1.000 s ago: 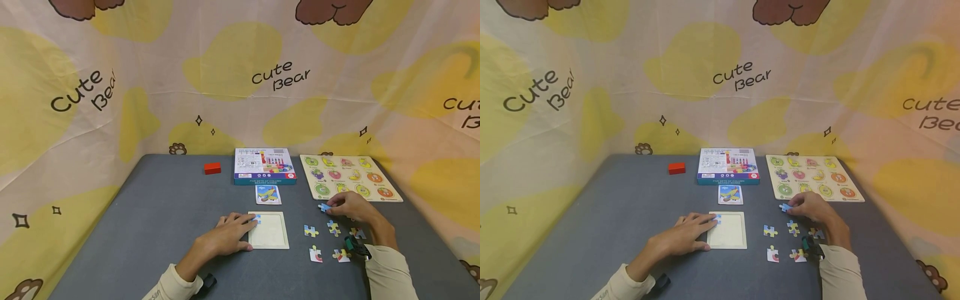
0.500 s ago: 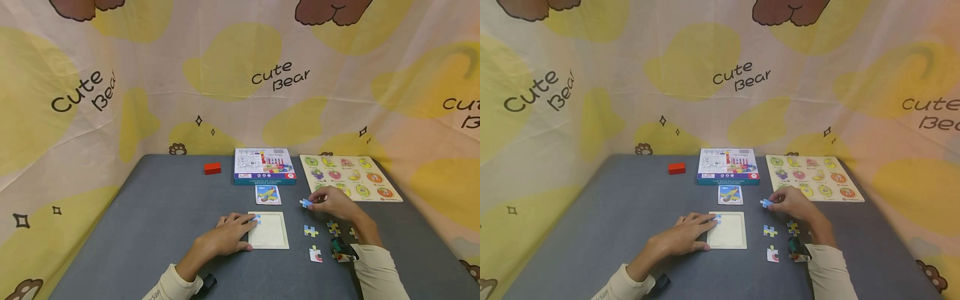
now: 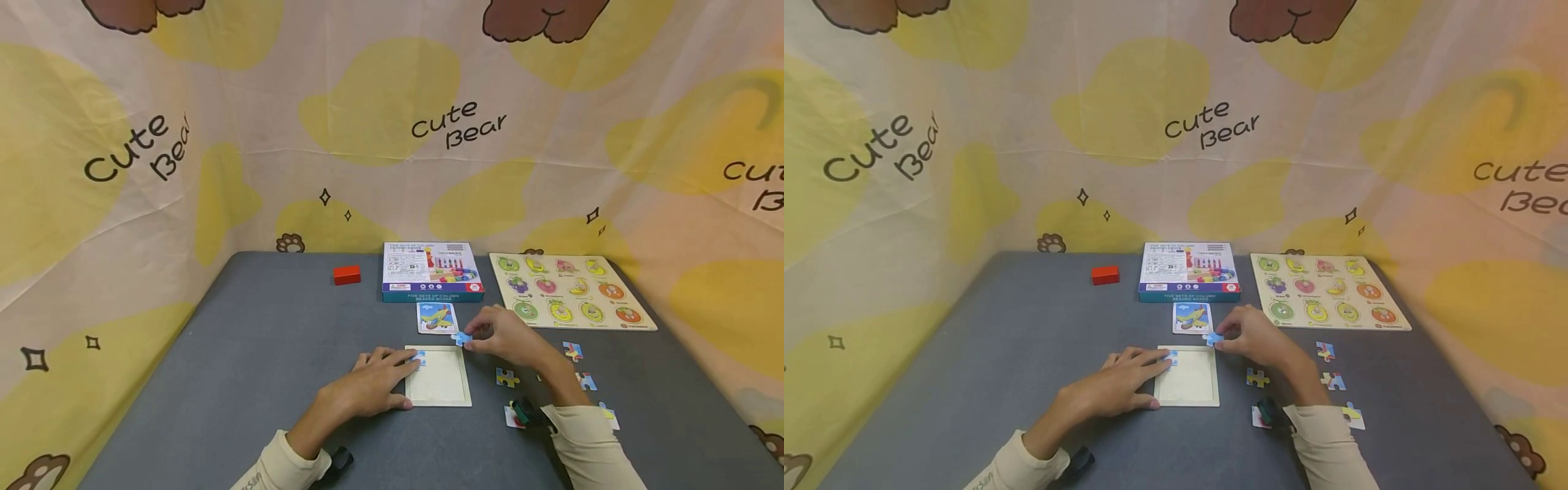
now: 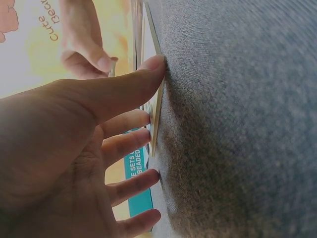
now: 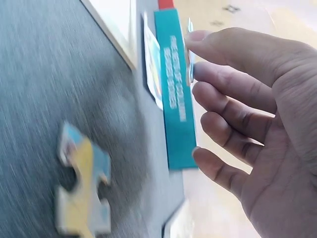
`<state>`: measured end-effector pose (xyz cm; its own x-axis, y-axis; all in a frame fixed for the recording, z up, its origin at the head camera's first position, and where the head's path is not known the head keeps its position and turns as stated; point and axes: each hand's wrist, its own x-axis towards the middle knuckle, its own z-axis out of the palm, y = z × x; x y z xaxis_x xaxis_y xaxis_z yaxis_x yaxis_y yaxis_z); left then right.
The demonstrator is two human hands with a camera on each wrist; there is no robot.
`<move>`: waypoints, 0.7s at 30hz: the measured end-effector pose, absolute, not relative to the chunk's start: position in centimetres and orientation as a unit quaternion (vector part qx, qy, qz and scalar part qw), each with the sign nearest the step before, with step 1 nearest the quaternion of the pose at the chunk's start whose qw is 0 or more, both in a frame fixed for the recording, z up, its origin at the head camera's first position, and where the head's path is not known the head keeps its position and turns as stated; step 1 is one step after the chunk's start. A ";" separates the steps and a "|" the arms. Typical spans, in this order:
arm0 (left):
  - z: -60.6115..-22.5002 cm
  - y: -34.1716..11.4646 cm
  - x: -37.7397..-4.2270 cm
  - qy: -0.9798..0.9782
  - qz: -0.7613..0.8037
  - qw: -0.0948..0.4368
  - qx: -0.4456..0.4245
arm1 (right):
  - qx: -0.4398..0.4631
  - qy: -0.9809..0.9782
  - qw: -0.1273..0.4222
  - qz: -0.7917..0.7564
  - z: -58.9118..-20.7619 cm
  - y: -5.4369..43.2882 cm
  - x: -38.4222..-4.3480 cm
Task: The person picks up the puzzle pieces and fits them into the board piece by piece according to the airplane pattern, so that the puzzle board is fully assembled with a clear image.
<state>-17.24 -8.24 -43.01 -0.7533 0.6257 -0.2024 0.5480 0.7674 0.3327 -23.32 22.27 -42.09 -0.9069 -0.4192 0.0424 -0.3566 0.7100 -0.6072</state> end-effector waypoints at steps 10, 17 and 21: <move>-42.9 -8.3 -17.2 0.927 0.131 0.155 0.315 | -0.246 0.930 0.045 -0.270 -43.1 19.0 -22.8; -43.0 -8.3 -17.3 0.926 0.135 0.155 0.317 | -0.258 0.932 0.049 -0.249 -43.8 17.6 -22.3; -43.0 -8.4 -17.3 0.925 0.140 0.155 0.319 | -0.271 0.931 0.044 -0.239 -44.2 17.3 -22.3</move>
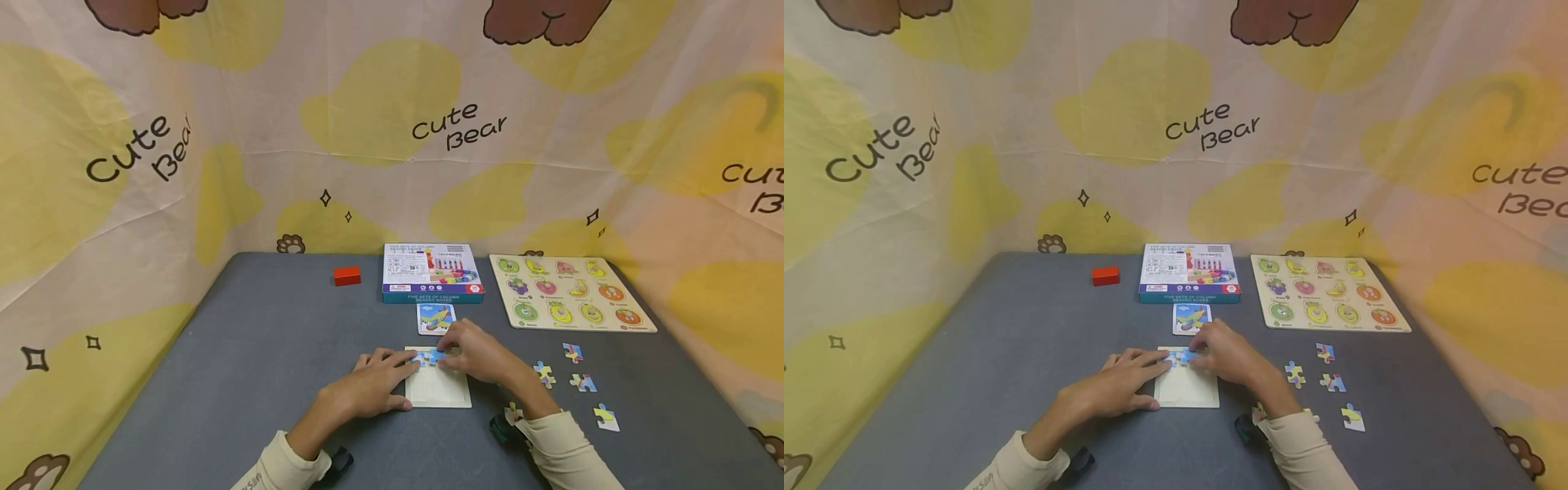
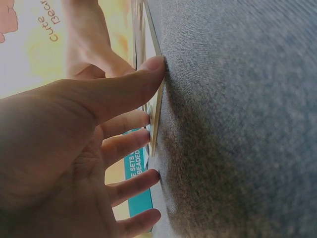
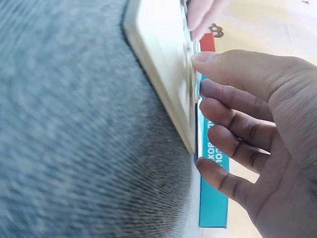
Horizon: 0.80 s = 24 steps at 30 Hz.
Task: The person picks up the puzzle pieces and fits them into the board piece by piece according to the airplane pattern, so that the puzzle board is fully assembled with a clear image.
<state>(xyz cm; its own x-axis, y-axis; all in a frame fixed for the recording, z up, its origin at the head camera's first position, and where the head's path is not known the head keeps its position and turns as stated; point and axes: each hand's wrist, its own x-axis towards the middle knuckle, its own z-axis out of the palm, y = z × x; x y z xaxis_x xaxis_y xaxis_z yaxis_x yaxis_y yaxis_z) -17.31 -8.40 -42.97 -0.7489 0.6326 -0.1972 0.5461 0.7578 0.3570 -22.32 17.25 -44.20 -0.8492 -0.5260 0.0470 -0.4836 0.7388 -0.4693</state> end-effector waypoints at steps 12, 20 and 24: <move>-42.5 -8.5 -17.0 0.923 0.148 0.152 0.321 | -0.280 0.925 0.057 -0.252 -44.4 16.9 -22.3; -42.6 -8.4 -17.1 0.922 0.148 0.158 0.321 | -0.306 0.915 0.054 -0.257 -44.6 17.0 -22.4; -42.5 -8.4 -17.2 0.923 0.145 0.160 0.320 | -0.306 0.915 0.046 -0.260 -44.7 16.9 -22.3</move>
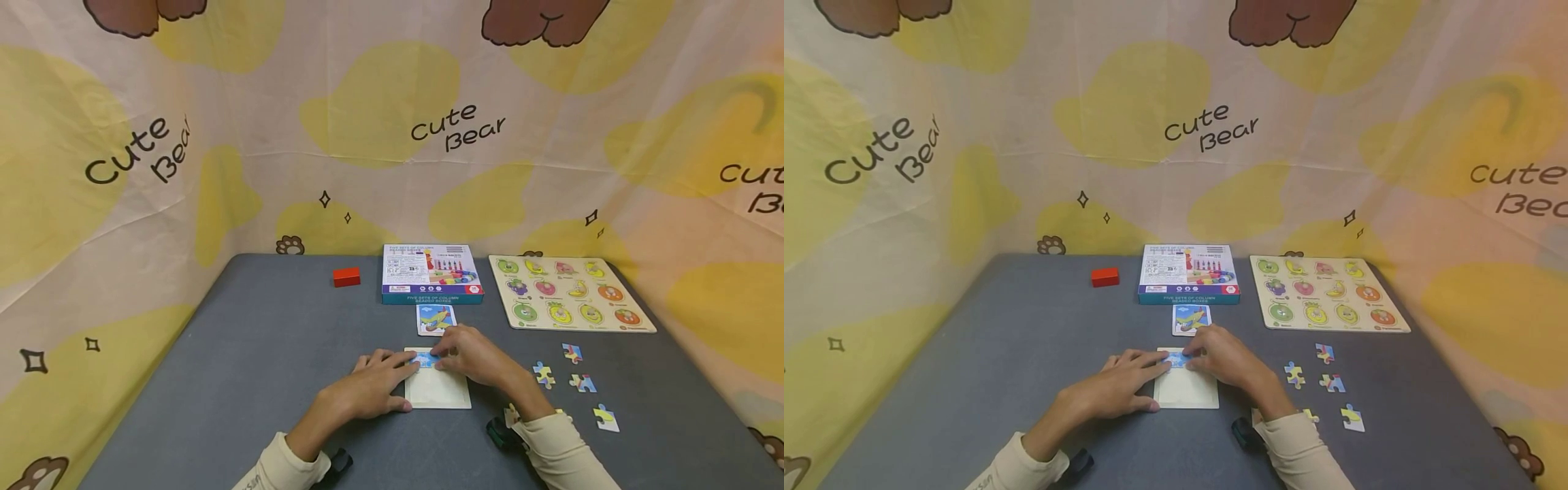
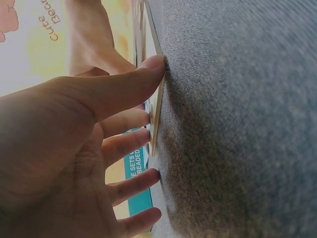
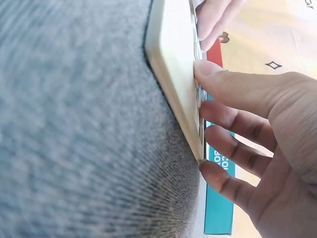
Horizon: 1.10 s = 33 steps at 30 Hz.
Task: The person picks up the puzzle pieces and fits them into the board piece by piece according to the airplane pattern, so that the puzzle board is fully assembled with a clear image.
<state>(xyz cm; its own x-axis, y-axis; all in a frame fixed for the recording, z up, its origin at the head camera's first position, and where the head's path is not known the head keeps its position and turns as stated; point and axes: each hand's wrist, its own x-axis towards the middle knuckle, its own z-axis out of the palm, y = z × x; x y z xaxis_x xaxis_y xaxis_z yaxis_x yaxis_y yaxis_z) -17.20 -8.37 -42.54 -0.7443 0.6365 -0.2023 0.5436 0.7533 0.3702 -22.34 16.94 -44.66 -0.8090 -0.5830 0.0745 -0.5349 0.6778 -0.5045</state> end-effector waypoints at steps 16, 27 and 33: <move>-43.1 -7.4 -17.2 0.919 0.153 0.137 0.336 | -0.286 0.920 0.037 -0.265 -44.8 16.7 -22.4; -43.3 -6.7 -16.9 0.919 0.127 0.113 0.355 | -0.284 0.918 0.044 -0.272 -44.8 16.5 -22.4; -43.1 -6.7 -17.0 0.919 0.124 0.116 0.356 | -0.291 0.915 0.055 -0.275 -44.5 17.0 -22.6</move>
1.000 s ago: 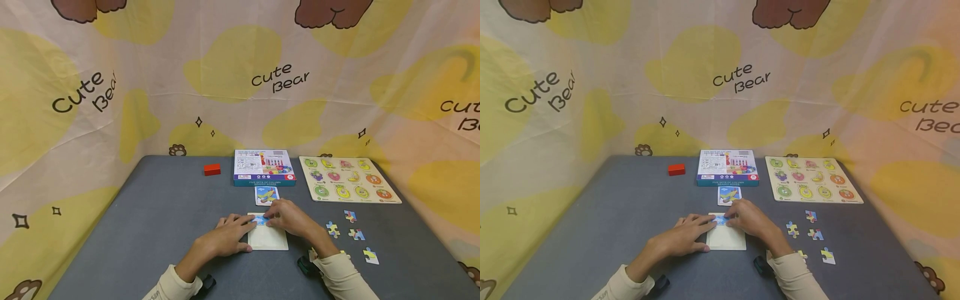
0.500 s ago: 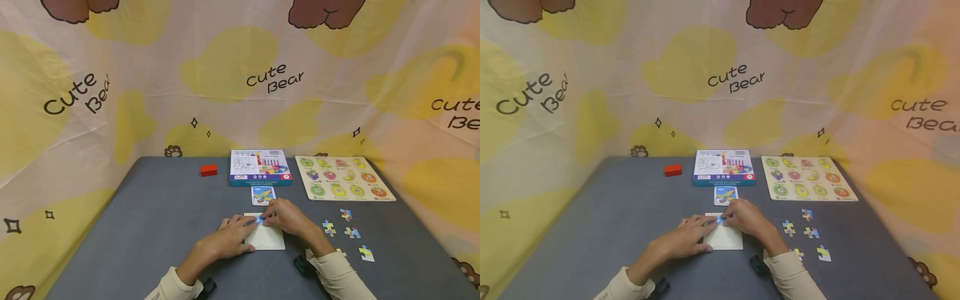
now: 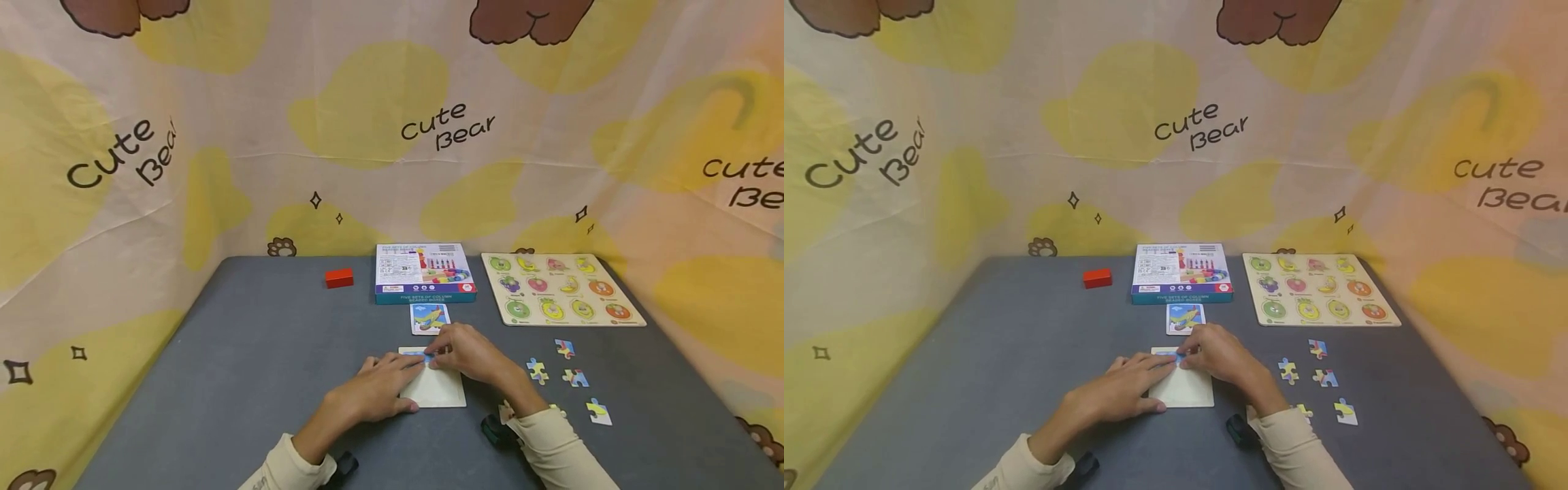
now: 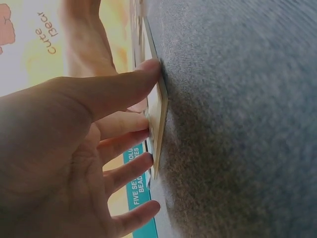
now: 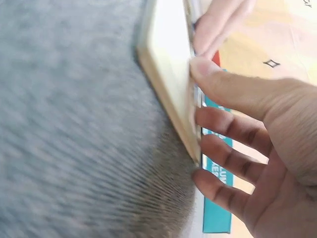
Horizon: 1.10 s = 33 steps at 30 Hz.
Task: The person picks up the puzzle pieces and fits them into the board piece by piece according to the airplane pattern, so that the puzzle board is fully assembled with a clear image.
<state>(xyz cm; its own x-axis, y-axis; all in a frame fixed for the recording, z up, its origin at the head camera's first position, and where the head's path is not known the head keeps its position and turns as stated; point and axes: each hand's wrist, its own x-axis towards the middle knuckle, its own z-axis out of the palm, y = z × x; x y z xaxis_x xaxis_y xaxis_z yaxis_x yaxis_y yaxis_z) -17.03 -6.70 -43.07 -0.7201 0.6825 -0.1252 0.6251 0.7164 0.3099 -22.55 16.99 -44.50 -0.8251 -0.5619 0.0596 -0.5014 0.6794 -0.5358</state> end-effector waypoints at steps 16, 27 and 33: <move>-43.0 -6.6 -17.0 0.917 0.126 0.126 0.356 | -0.226 0.921 0.071 -0.310 -43.3 23.6 -21.5; -43.2 -6.9 -17.1 0.918 0.134 0.125 0.350 | -0.164 0.947 0.018 -0.277 -42.8 30.5 -19.7; -43.2 -6.9 -17.0 0.918 0.134 0.126 0.351 | -0.148 0.955 -0.013 -0.258 -43.0 34.1 -19.3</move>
<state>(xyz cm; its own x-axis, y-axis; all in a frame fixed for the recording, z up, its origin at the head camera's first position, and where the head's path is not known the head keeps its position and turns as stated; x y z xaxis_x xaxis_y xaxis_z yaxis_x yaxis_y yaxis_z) -16.99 -6.93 -43.20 -0.7226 0.6775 -0.1368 0.6104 0.7184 0.3335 -19.31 34.14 -42.98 -0.9559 -0.2757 0.1016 -0.2894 0.8236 -0.4878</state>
